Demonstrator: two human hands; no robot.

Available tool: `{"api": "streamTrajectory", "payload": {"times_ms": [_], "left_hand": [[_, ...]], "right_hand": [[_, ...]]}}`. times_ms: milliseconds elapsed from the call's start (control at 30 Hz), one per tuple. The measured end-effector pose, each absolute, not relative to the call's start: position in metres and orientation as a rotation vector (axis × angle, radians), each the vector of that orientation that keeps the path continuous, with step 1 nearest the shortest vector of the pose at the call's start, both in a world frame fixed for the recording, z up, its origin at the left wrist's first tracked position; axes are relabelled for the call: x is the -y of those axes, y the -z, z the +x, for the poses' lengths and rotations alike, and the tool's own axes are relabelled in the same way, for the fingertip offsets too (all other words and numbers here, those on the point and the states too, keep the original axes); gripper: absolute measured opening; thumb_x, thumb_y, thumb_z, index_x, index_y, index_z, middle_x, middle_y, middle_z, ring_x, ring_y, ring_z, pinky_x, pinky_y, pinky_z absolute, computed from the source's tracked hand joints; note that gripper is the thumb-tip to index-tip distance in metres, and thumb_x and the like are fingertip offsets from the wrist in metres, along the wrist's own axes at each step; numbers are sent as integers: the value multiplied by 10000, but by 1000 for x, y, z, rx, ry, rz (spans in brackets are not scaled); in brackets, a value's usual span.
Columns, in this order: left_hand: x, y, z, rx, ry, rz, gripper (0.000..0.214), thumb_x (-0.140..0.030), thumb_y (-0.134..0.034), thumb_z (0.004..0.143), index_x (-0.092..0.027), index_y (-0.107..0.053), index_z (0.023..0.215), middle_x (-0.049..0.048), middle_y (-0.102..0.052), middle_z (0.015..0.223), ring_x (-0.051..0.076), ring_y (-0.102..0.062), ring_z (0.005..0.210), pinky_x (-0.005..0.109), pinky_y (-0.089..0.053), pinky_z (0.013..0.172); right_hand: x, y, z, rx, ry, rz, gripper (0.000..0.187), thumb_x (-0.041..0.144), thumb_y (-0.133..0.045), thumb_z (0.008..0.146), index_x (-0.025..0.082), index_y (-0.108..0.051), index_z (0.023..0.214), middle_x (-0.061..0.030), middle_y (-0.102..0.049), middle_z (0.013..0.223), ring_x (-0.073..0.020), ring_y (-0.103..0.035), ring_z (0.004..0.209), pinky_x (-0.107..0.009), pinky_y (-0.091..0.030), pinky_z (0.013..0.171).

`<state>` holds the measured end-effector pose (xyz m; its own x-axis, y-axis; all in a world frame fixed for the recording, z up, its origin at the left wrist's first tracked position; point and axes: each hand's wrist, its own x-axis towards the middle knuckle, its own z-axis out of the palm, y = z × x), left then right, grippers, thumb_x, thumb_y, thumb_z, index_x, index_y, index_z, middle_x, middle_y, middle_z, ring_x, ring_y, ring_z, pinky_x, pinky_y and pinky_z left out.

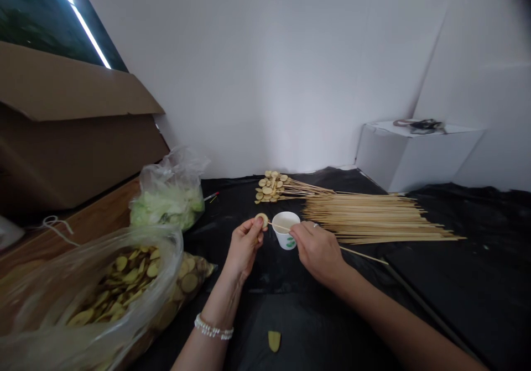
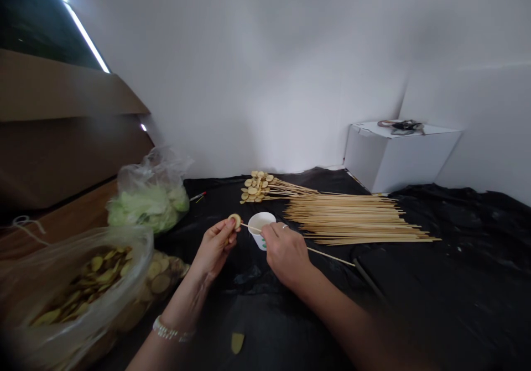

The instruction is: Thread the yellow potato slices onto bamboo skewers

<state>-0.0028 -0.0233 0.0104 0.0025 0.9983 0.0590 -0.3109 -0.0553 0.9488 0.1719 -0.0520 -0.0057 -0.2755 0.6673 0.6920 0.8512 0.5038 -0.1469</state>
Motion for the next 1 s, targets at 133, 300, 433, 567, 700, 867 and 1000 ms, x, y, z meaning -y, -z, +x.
{"api": "streamTrajectory", "payload": {"times_ms": [133, 300, 433, 567, 700, 867, 1000], "left_hand": [[24, -10, -2, -936, -1378, 1008, 350, -428, -773, 625, -106, -659, 699, 12, -546, 662, 12, -335, 455, 156, -164, 389], [25, -9, 1, -949, -1360, 1028, 357, -439, -762, 641, -103, -644, 672, 5, -528, 605, 11, -318, 440, 164, -154, 393], [25, -6, 2, -961, -1368, 1038, 353, -436, -760, 643, -103, -649, 682, -4, -510, 569, 16, -315, 433, 170, -149, 397], [23, -3, 1, -998, -1377, 1074, 354, -449, -747, 655, -110, -644, 667, -20, -471, 510, 25, -300, 424, 178, -147, 403], [23, -2, 1, -1022, -1364, 1101, 363, -464, -737, 661, -113, -642, 655, -27, -450, 482, 28, -280, 417, 184, -147, 406], [23, 1, 3, -1028, -1344, 1091, 380, -478, -744, 644, -112, -641, 638, -35, -428, 453, 27, -261, 406, 190, -125, 405], [23, 2, 4, -1016, -1334, 1078, 370, -468, -754, 635, -114, -648, 651, -30, -451, 467, 23, -268, 406, 188, -137, 405]], "right_hand": [[52, 7, 170, 2015, 333, -1239, 235, 161, -416, 924, 178, -611, 793, -26, -604, 733, -133, -508, 677, -260, -291, 619], [53, 4, 170, 1999, 375, -1208, 266, 164, -409, 919, 173, -583, 718, -33, -578, 701, -144, -493, 679, -261, -292, 634], [52, 6, 172, 1988, 389, -1214, 246, 164, -422, 915, 171, -588, 734, -31, -581, 700, -143, -492, 671, -268, -283, 626], [53, 9, 170, 2031, 411, -1266, 230, 160, -425, 916, 177, -598, 765, -25, -586, 685, -140, -484, 633, -281, -254, 588], [54, 6, 169, 2056, 429, -1273, 218, 138, -431, 892, 180, -585, 744, -32, -586, 691, -149, -484, 646, -288, -257, 588], [57, 3, 169, 2075, 435, -1239, 220, 103, -427, 863, 175, -575, 718, -39, -583, 688, -148, -487, 660, -283, -274, 594], [57, 4, 169, 2124, 317, -1349, 201, 163, -414, 914, 179, -577, 798, -25, -621, 714, -131, -526, 635, -280, -263, 570]]}}
